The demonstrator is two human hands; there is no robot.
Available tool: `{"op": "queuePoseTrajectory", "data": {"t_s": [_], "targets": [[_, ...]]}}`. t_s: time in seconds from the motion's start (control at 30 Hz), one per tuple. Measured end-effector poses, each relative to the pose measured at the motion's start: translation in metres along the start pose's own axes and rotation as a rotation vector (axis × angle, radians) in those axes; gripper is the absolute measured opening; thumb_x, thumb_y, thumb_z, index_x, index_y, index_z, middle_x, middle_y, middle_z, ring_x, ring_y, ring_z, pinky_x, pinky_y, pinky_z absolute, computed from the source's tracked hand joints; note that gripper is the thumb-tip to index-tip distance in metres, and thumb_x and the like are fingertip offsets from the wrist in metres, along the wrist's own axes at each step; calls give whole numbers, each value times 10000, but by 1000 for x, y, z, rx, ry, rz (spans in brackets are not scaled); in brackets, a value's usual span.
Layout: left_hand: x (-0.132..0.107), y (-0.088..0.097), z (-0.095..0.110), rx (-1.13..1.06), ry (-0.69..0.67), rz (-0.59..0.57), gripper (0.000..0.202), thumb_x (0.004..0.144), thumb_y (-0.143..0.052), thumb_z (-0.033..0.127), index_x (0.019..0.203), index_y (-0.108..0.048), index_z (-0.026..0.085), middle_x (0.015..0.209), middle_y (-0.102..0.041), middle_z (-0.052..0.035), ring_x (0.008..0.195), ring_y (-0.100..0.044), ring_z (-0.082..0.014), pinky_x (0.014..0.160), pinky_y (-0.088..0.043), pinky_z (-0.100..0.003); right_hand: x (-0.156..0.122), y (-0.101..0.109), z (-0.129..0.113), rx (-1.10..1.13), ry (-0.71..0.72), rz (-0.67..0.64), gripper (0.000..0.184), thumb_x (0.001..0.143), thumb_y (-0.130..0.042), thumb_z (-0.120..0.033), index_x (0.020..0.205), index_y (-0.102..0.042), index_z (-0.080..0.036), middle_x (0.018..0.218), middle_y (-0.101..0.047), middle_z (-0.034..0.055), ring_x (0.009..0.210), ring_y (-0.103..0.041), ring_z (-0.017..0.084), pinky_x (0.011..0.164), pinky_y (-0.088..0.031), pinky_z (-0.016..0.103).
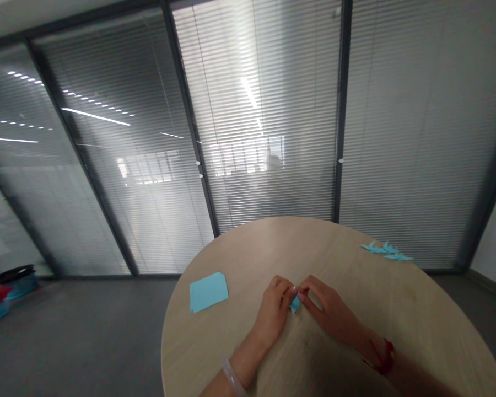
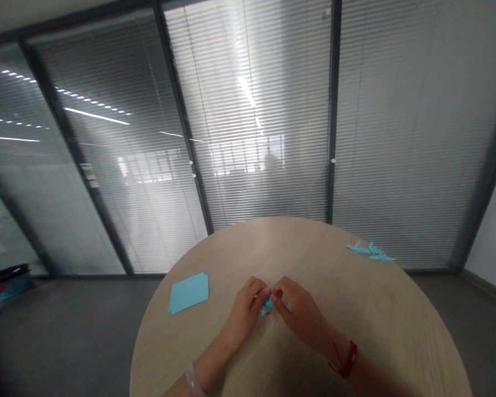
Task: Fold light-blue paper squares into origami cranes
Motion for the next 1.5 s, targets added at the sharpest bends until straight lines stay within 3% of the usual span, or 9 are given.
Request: {"op": "queuePoseTrajectory", "data": {"t_s": [0.43,0.57,0.67,0.8,1.13,1.23,1.37,1.5], "targets": [[-2,-4,-1,-11,16,-7,354,936,-384,387,726,-586,186,759,-557,-39,770,-528,-177,729,-395,-286,-2,-1,4,-291,144,178,218,913,-416,-212,713,-503,-219,680,-573,23,661,-538,178,650,-430,301],[0,-8,-13,-216,139,12,285,877,-485,431,815,-596,176,752,-573,-25,708,-531,-159,682,-405,-270,-2,-2,6,-339,131,163,214,915,-408,-202,725,-505,-211,688,-574,29,668,-541,182,650,-426,306],[1,-11,-19,-463,282,-50,304,804,-588,459,858,-613,161,726,-591,-8,665,-531,-141,648,-402,-252,-3,-3,7,-357,126,161,231,927,-394,-213,734,-521,-201,694,-582,39,671,-551,186,656,-429,311],[0,-9,-17,-693,405,-117,323,716,-705,404,884,-668,131,782,-660,-33,740,-574,-156,721,-415,-260,-3,-3,8,-328,88,162,230,932,-416,-247,738,-530,-200,690,-586,31,657,-560,183,644,-429,306],[0,-10,-18,-615,413,-157,408,583,-819,380,871,-717,110,710,-683,-35,705,-606,-167,740,-427,-284,-1,-2,8,-232,75,47,189,926,-426,-231,812,-570,-187,783,-615,38,750,-584,181,707,-444,302],[0,-10,-20,-654,414,-152,510,560,-837,351,995,-688,131,892,-693,-75,813,-628,-196,785,-452,-311,1,2,10,-230,55,41,203,911,-423,-235,780,-571,-190,763,-619,33,722,-582,173,695,-446,292],[0,-2,-17,-675,431,-31,716,582,-827,340,1227,-556,186,1223,-556,-139,1058,-570,-244,889,-455,-353,8,18,35,-163,-104,88,225,887,-424,-300,766,-586,-201,734,-646,28,675,-594,164,659,-454,267],[-1,3,-14,-635,456,17,767,636,-781,411,1295,-468,173,1238,-514,-168,1100,-538,-260,941,-428,-385,14,50,102,-172,-382,175,314,847,-430,-389,728,-641,-189,677,-687,41,619,-620,182,592,-441,263]]}}
Point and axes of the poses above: each hand's wrist, its own x-axis towards the middle knuckle, its own y-axis out of the back of the hand, z = x × y, the point moved 2 cm from there along x, towards the middle knuckle
